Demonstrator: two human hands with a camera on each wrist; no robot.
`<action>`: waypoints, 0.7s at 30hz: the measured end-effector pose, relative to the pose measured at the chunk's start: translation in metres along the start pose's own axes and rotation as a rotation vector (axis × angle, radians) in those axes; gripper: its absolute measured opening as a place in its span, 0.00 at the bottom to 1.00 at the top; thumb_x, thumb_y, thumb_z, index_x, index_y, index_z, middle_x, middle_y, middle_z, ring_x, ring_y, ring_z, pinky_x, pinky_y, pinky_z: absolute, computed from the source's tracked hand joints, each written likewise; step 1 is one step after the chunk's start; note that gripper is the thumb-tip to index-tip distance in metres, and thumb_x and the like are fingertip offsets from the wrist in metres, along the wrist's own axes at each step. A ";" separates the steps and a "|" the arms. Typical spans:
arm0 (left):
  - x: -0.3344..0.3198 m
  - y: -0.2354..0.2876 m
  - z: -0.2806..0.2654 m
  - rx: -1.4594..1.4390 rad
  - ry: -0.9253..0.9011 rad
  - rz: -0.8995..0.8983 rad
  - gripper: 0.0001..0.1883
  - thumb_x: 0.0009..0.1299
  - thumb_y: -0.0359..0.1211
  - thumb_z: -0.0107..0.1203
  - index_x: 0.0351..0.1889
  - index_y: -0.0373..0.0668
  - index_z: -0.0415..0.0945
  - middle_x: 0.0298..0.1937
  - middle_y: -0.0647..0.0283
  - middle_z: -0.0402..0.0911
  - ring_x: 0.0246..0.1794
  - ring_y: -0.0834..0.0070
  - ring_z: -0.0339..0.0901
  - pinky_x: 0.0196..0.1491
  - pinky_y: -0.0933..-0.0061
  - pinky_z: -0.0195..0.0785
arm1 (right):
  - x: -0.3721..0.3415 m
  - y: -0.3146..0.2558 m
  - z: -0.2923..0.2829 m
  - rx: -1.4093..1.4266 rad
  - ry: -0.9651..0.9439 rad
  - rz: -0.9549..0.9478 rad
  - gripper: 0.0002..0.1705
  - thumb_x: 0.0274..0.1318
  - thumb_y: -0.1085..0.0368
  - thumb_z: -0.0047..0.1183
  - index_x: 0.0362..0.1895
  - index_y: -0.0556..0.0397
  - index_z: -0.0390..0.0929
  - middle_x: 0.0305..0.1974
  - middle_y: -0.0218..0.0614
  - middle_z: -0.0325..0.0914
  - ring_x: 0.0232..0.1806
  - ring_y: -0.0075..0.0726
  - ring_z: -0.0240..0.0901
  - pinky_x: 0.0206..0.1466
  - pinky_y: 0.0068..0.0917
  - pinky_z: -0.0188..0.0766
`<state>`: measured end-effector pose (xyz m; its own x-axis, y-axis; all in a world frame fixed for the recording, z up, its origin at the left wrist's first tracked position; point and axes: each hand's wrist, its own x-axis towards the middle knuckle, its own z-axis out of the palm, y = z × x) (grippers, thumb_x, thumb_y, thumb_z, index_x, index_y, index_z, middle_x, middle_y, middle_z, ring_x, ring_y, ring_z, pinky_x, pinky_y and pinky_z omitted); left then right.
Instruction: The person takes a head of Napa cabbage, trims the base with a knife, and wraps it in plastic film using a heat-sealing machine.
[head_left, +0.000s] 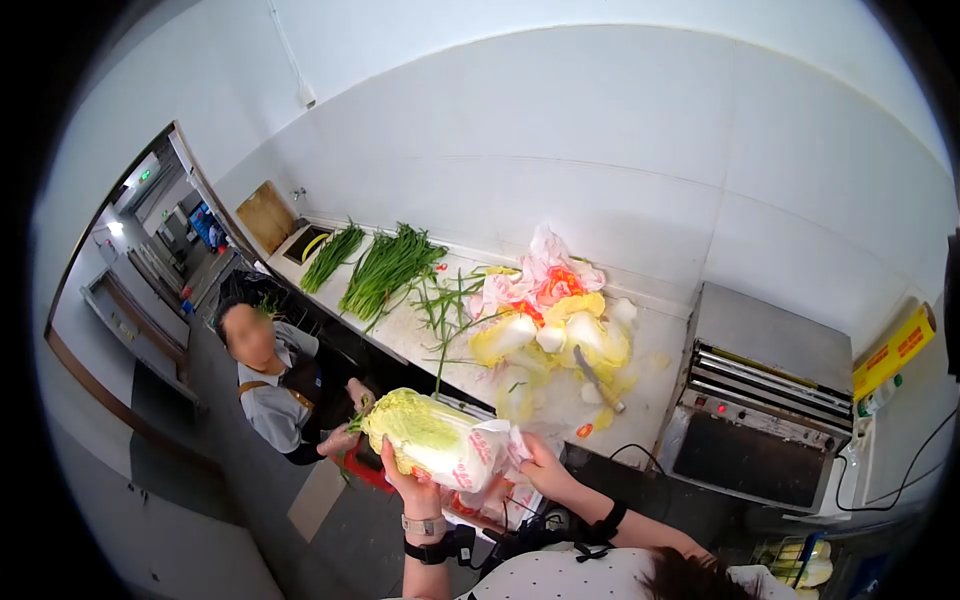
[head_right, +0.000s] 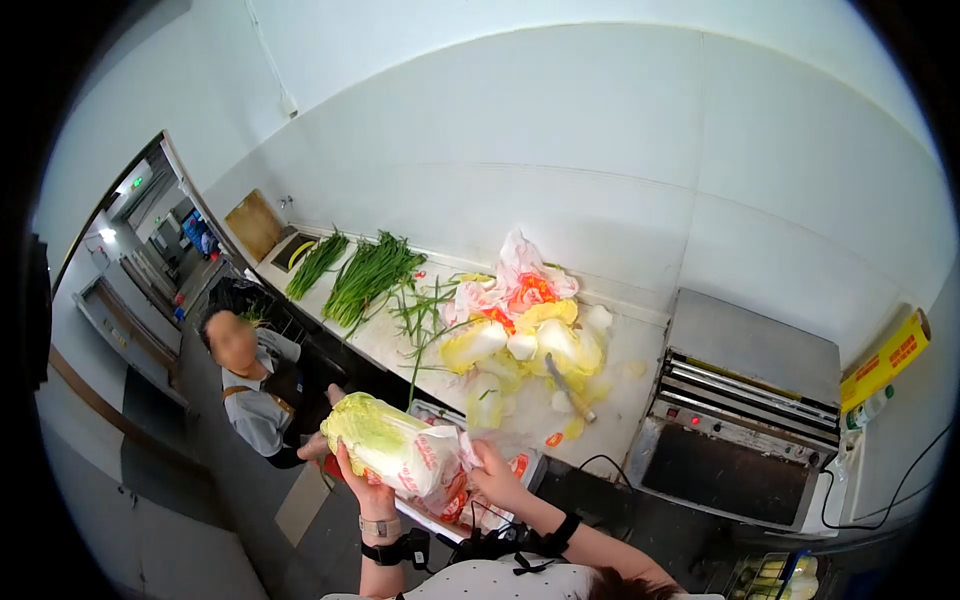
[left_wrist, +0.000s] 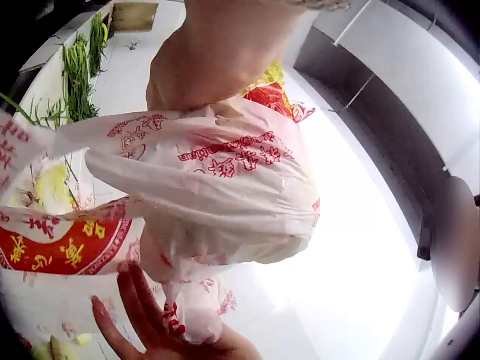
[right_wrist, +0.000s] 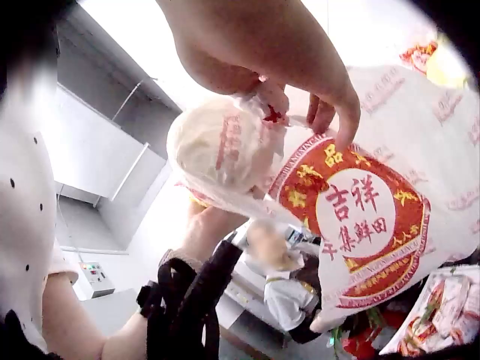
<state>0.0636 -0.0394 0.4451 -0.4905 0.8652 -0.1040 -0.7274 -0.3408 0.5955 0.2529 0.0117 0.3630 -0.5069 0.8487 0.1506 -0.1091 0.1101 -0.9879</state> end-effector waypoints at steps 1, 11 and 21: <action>0.000 0.001 -0.008 -0.029 0.018 0.004 0.30 0.65 0.51 0.43 0.60 0.44 0.61 0.58 0.62 0.68 0.56 0.66 0.68 0.59 0.64 0.60 | -0.003 0.002 0.004 -0.071 -0.014 -0.015 0.32 0.46 0.71 0.47 0.59 0.60 0.57 0.54 0.42 0.59 0.59 0.38 0.55 0.64 0.30 0.49; -0.008 0.017 -0.051 0.378 0.076 0.529 0.35 0.65 0.49 0.48 0.65 0.45 0.50 0.63 0.56 0.59 0.61 0.62 0.60 0.62 0.58 0.54 | 0.003 -0.010 0.071 0.342 -0.063 0.047 0.48 0.40 0.69 0.58 0.65 0.60 0.43 0.62 0.46 0.50 0.65 0.40 0.49 0.65 0.31 0.48; 0.015 0.038 -0.071 0.231 -0.024 0.372 0.27 0.64 0.42 0.49 0.60 0.43 0.59 0.56 0.59 0.68 0.55 0.66 0.68 0.55 0.63 0.64 | 0.008 -0.021 0.065 0.524 0.029 0.458 0.37 0.50 0.71 0.49 0.64 0.55 0.48 0.44 0.40 0.71 0.36 0.27 0.73 0.32 0.24 0.74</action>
<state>-0.0056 -0.0657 0.4101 -0.6859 0.7080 0.1681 -0.3756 -0.5422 0.7516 0.1962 -0.0177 0.3873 -0.5781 0.7643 -0.2857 -0.2912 -0.5204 -0.8027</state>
